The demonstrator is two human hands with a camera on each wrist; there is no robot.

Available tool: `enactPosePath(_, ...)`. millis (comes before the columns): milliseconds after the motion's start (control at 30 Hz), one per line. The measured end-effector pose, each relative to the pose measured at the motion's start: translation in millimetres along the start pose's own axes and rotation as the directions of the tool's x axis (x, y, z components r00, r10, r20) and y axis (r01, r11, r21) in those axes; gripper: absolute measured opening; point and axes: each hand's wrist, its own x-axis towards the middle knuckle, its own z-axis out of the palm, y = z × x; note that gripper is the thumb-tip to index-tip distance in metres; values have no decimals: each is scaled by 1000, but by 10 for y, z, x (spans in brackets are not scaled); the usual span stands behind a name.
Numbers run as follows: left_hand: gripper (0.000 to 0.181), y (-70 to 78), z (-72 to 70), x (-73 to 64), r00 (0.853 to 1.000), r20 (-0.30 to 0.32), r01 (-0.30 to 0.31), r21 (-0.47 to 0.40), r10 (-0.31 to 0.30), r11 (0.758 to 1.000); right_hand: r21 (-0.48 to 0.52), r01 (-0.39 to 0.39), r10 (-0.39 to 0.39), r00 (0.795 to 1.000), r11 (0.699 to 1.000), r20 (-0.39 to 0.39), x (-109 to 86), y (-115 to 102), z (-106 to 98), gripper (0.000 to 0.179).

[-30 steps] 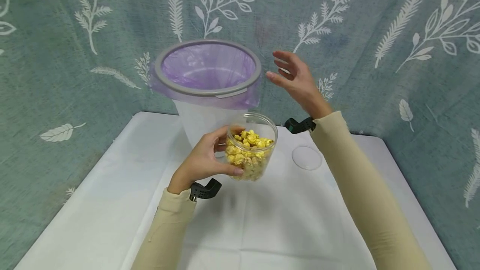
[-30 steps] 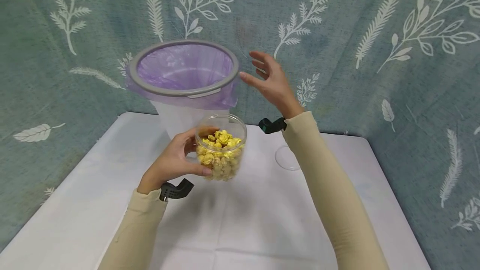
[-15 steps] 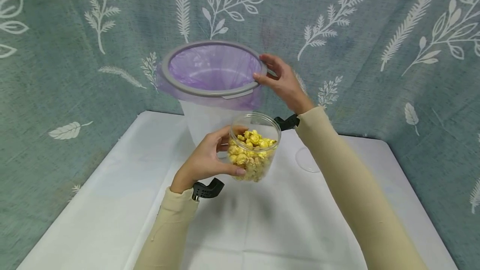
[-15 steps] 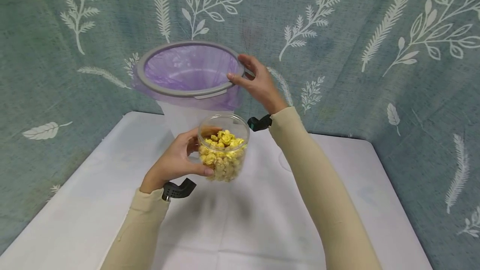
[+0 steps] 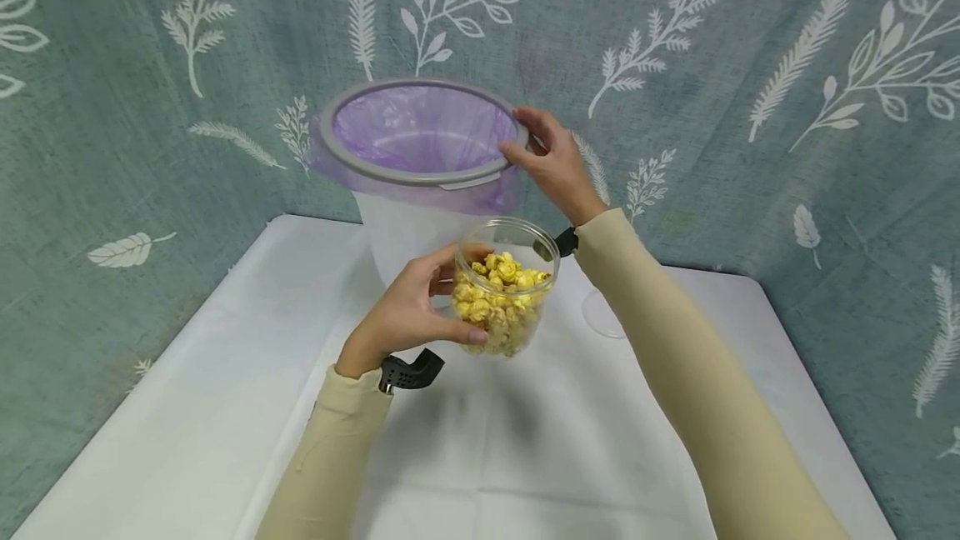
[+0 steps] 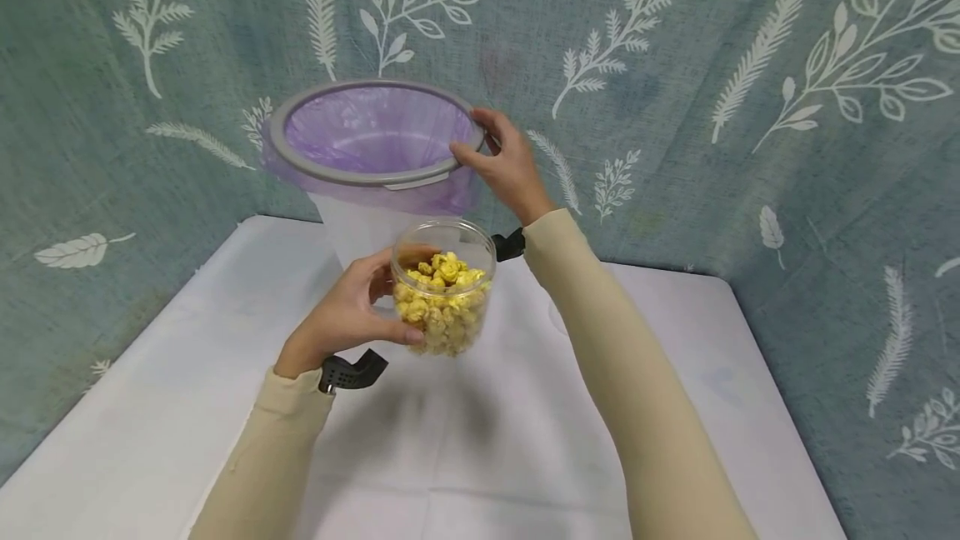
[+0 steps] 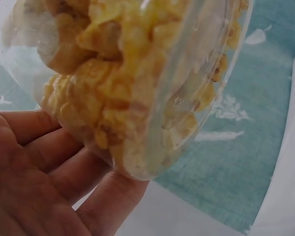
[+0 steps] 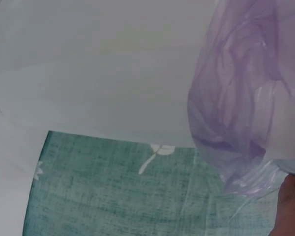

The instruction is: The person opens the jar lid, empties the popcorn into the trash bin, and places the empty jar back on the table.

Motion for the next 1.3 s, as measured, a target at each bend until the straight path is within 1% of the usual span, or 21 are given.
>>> enactPosePath(100, 89, 43, -42, -50, 1000, -14, 20, -10, -20, 1000, 9, -2, 3, 1000, 1000, -9, -1, 17, 21, 62)
enactPosePath(233, 88, 132, -159, -111, 998, -43, 49, -10, -49, 999, 15, -6, 7, 1000, 1000, -26, -3, 45, 19, 62)
enactPosePath(400, 87, 294, -379, -138, 997, -61, 56, 6, -56, 998, 28, -9, 10, 999, 1000, -30, -8, 82, -7, 62)
enactPosePath(533, 86, 479, -605, -129, 996, -65, 64, 17, -63, 998, 46, -12, 13, 1000, 999, -28, -28, 73, -35, 62)
enactPosePath(667, 77, 683, -850, -57, 997, -53, 54, 3, -54, 999, 51, -24, 25, 999, 998, -20, -94, -42, -52, 62)
enactPosePath(733, 69, 794, -979, 0, 998, -47, 48, -19, -49, 999, 51, -32, 32, 999, 998, -12, -133, -118, -51, 62)
enactPosePath(800, 61, 913, -1116, 61, 998, -48, 46, -36, -48, 998, 57, -40, 41, 999, 998, -5, -165, -180, -42, 62)
enactPosePath(833, 58, 978, -1185, 94, 997, -61, 52, -41, -55, 998, 61, -40, 40, 999, 997, -1, -175, -199, -37, 62)
enactPosePath(867, 56, 1043, -1256, 130, 995, -74, 61, -34, -63, 998, 65, -39, 39, 999, 997, 2, -179, -210, -31, 63)
enactPosePath(900, 51, 1109, -1324, 169, 992, -97, 76, -4, -76, 997, 66, -38, 38, 999, 997, 4, -183, -219, -26, 63)
enactPosePath(967, 50, 1227, -1460, 260, 985, -141, 110, 70, -99, 991, 72, -37, 36, 999, 997, 7, -185, -227, -13, 63)
enactPosePath(1000, 51, 1279, -1525, 311, 980, -163, 131, 119, -110, 984, 72, -37, 37, 999, 997, 7, -184, -230, -8, 63)
enactPosePath(1033, 51, 1324, -1586, 366, 975, -187, 151, 178, -117, 972, 69, -33, 32, 999, 997, 7, -184, -234, -3, 63)
enactPosePath(1133, 61, 1410, -1737, 541, 965, -227, 205, 330, -134, 921, 72, -33, 32, 999, 997, 7, -179, -250, 15, 63)
enactPosePath(1200, 71, 1441, -1809, 650, 957, -246, 251, 428, -155, 868, 70, -32, 31, 999, 997, 5, -172, -263, 29, 63)
enactPosePath(1300, 86, 1459, -1871, 789, 945, -262, 311, 540, -194, 782, 73, -27, 27, 1000, 997, 4, -163, -282, 55, 63)
